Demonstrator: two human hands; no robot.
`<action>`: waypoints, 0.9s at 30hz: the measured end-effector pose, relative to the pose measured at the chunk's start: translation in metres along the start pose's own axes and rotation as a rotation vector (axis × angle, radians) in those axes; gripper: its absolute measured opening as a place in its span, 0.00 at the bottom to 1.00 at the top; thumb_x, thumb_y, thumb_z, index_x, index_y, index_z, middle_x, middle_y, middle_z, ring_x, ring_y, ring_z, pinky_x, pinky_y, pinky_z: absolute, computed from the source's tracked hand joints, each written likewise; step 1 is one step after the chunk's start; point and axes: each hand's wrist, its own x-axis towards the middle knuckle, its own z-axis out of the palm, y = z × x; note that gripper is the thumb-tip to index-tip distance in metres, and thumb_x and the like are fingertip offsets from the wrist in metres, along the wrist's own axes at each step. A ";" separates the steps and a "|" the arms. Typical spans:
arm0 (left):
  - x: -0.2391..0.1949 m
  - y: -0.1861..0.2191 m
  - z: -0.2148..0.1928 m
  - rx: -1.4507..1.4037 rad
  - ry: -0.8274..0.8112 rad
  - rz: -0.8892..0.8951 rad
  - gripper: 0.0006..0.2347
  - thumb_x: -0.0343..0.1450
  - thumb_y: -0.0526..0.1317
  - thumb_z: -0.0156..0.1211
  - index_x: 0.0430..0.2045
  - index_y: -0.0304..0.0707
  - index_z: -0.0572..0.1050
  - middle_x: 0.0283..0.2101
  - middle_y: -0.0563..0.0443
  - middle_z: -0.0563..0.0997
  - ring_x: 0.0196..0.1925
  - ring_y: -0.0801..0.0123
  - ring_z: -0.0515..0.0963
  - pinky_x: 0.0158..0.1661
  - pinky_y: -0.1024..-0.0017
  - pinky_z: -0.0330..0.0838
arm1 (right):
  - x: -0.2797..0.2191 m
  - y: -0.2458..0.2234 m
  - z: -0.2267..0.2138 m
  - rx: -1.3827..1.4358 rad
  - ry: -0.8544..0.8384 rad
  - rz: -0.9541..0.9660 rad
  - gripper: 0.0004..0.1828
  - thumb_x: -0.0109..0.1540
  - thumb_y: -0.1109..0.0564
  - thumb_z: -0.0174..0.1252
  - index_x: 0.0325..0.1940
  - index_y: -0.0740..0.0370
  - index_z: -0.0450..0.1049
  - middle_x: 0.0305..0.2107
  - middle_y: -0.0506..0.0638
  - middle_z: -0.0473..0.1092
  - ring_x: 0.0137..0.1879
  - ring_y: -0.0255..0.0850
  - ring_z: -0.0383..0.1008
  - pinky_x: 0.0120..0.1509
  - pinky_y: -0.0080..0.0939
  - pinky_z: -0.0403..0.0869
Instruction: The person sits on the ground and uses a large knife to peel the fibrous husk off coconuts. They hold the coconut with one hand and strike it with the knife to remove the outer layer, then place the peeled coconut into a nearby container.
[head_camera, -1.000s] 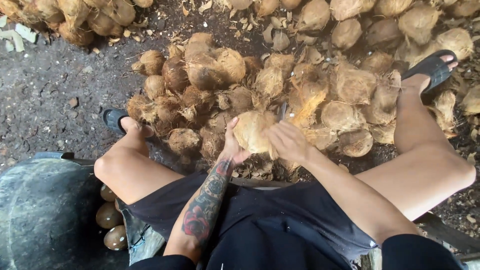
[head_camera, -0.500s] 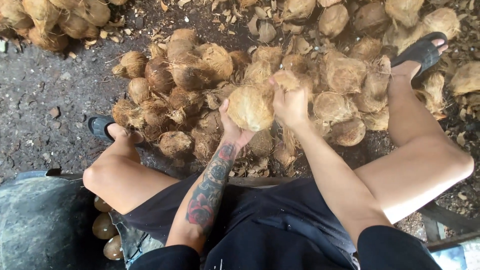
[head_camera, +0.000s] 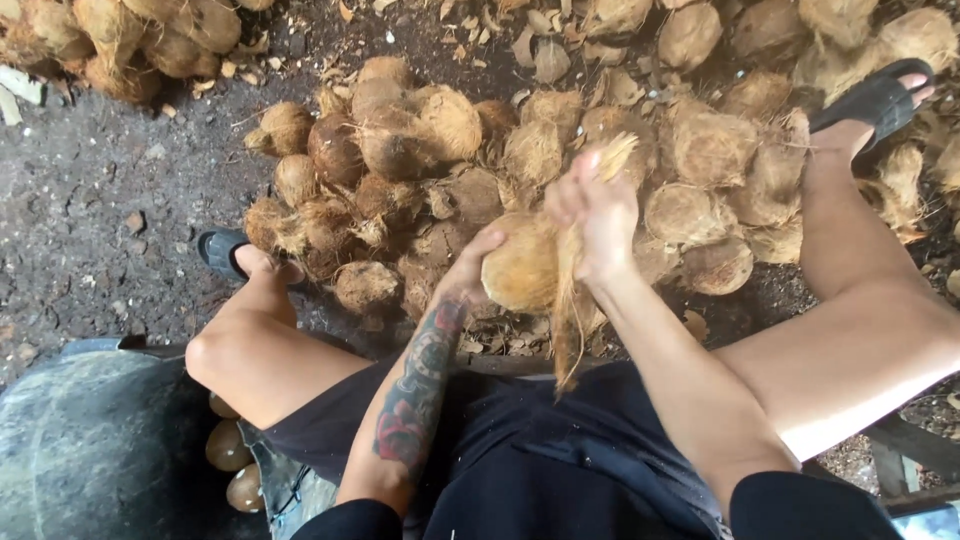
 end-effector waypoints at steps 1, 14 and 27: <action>0.008 -0.005 -0.007 -0.206 -0.084 -0.068 0.37 0.65 0.64 0.69 0.65 0.41 0.73 0.59 0.36 0.79 0.55 0.45 0.81 0.57 0.38 0.76 | 0.007 -0.012 0.006 0.148 0.018 0.045 0.19 0.78 0.46 0.34 0.41 0.55 0.65 0.15 0.36 0.59 0.18 0.31 0.63 0.29 0.29 0.68; -0.011 -0.009 -0.065 -0.215 -0.446 0.060 0.40 0.64 0.70 0.63 0.68 0.54 0.62 0.74 0.35 0.57 0.72 0.42 0.64 0.67 0.33 0.66 | 0.117 -0.167 -0.208 0.206 1.012 -0.492 0.27 0.60 0.47 0.44 0.47 0.64 0.83 0.56 0.68 0.79 0.68 0.63 0.72 0.78 0.69 0.58; -0.003 -0.007 -0.075 0.008 0.233 -0.017 0.40 0.59 0.65 0.62 0.62 0.38 0.70 0.63 0.32 0.74 0.61 0.35 0.75 0.60 0.35 0.70 | 0.163 -0.080 -0.480 -1.351 1.332 0.187 0.29 0.72 0.61 0.37 0.80 0.56 0.50 0.75 0.42 0.56 0.42 0.27 0.63 0.50 0.26 0.67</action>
